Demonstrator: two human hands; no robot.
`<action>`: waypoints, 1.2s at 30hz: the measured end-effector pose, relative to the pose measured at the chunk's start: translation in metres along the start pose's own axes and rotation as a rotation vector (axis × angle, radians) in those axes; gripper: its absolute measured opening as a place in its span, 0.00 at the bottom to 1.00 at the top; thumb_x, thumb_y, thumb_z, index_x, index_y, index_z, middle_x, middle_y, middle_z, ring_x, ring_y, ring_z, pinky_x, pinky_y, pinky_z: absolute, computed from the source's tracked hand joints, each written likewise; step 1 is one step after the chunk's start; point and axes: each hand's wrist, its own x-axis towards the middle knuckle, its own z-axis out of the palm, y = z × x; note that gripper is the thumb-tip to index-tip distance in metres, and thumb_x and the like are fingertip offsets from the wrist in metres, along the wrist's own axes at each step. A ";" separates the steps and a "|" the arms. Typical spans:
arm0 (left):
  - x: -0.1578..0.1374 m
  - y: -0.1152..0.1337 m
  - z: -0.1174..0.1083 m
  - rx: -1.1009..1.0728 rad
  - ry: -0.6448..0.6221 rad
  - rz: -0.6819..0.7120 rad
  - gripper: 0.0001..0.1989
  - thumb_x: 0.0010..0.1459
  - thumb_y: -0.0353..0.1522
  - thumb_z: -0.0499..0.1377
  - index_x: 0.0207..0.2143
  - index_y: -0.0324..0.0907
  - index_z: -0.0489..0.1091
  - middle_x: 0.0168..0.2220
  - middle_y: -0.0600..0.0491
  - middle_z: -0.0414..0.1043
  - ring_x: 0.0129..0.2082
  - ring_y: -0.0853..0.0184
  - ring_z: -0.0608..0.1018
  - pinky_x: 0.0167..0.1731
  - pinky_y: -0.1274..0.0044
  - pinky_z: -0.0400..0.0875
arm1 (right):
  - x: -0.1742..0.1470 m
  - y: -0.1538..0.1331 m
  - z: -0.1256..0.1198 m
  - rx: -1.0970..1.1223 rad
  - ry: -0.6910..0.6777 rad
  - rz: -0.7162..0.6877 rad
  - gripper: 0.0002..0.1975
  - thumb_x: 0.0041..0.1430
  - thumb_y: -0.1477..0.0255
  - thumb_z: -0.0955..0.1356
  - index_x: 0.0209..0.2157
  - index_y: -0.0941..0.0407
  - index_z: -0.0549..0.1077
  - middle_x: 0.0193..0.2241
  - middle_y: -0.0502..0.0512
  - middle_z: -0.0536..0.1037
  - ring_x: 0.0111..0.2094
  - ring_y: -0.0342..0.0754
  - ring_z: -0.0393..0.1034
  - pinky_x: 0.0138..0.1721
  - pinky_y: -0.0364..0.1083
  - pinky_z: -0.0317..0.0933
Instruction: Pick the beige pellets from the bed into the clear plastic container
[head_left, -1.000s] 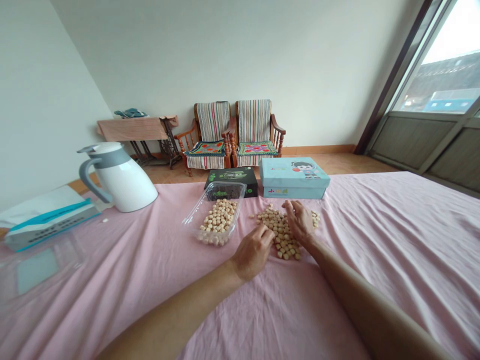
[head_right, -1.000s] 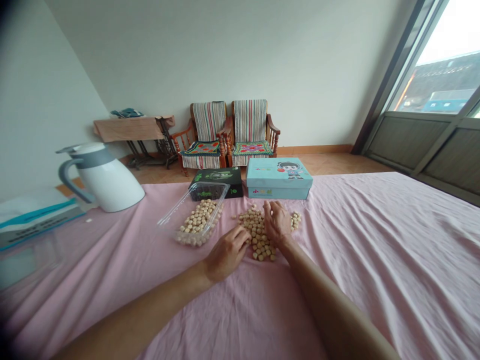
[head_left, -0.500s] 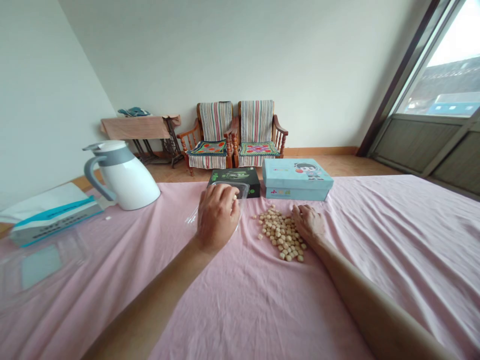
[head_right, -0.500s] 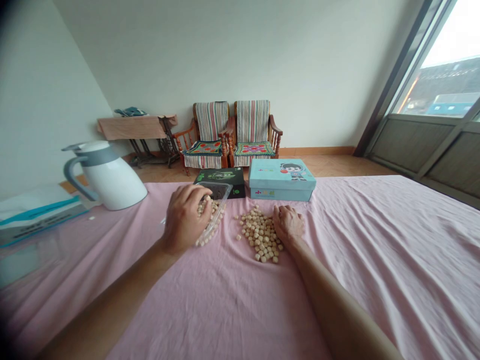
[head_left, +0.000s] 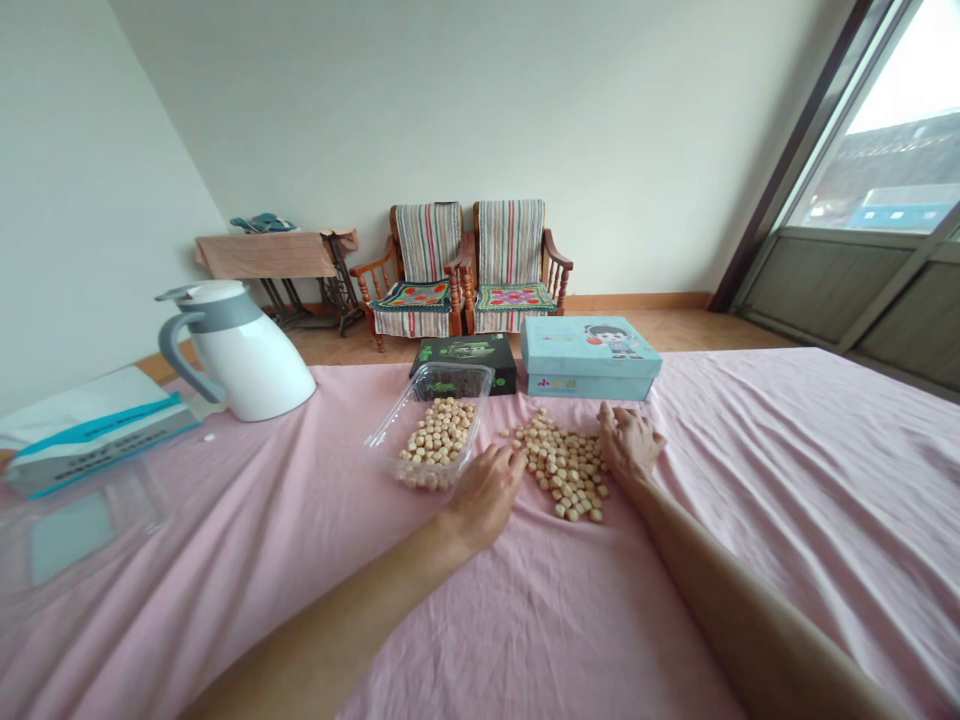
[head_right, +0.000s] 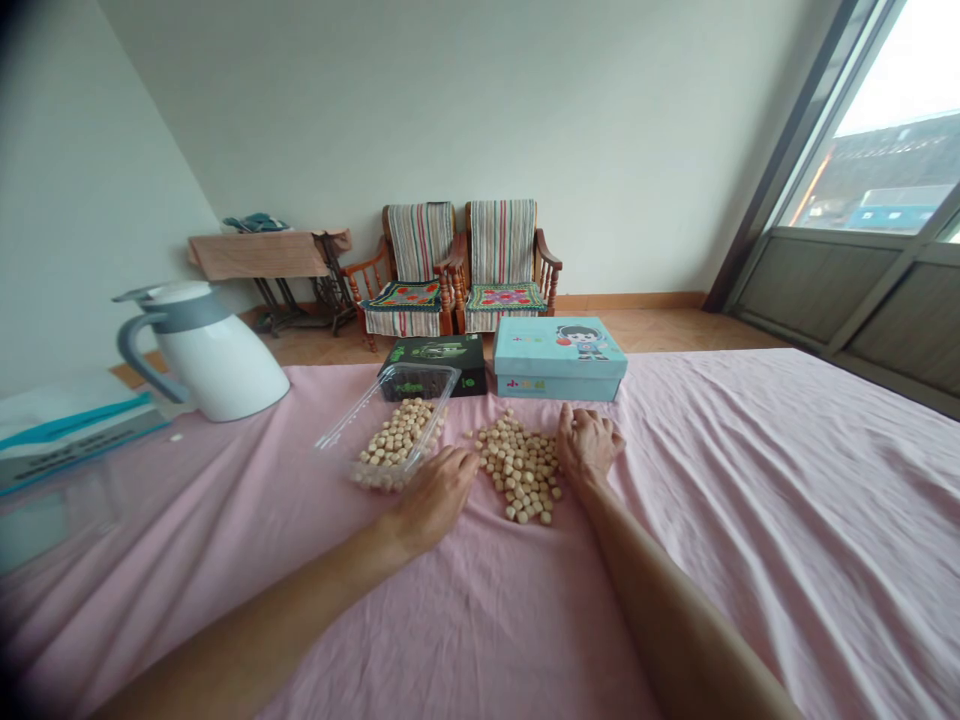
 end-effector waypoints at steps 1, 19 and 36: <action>0.000 -0.003 0.003 -0.024 0.004 0.010 0.10 0.57 0.21 0.48 0.36 0.39 0.65 0.39 0.47 0.68 0.41 0.62 0.71 0.42 0.70 0.68 | 0.001 0.001 0.001 0.017 -0.010 0.002 0.26 0.61 0.58 0.53 0.37 0.58 0.76 0.46 0.63 0.73 0.49 0.60 0.61 0.48 0.59 0.50; 0.001 -0.032 -0.087 0.039 0.580 -0.115 0.03 0.58 0.28 0.53 0.35 0.40 0.66 0.34 0.50 0.70 0.38 0.62 0.71 0.40 0.70 0.67 | 0.008 0.014 0.011 0.583 0.040 -0.043 0.29 0.59 0.55 0.53 0.32 0.60 0.76 0.35 0.63 0.78 0.36 0.52 0.71 0.40 0.48 0.62; 0.008 -0.002 0.009 -0.128 0.091 0.020 0.08 0.57 0.21 0.50 0.34 0.41 0.63 0.38 0.50 0.67 0.41 0.65 0.71 0.43 0.72 0.68 | 0.008 0.010 0.014 0.455 -0.052 -0.102 0.30 0.58 0.54 0.52 0.31 0.60 0.76 0.34 0.62 0.78 0.37 0.52 0.70 0.38 0.47 0.60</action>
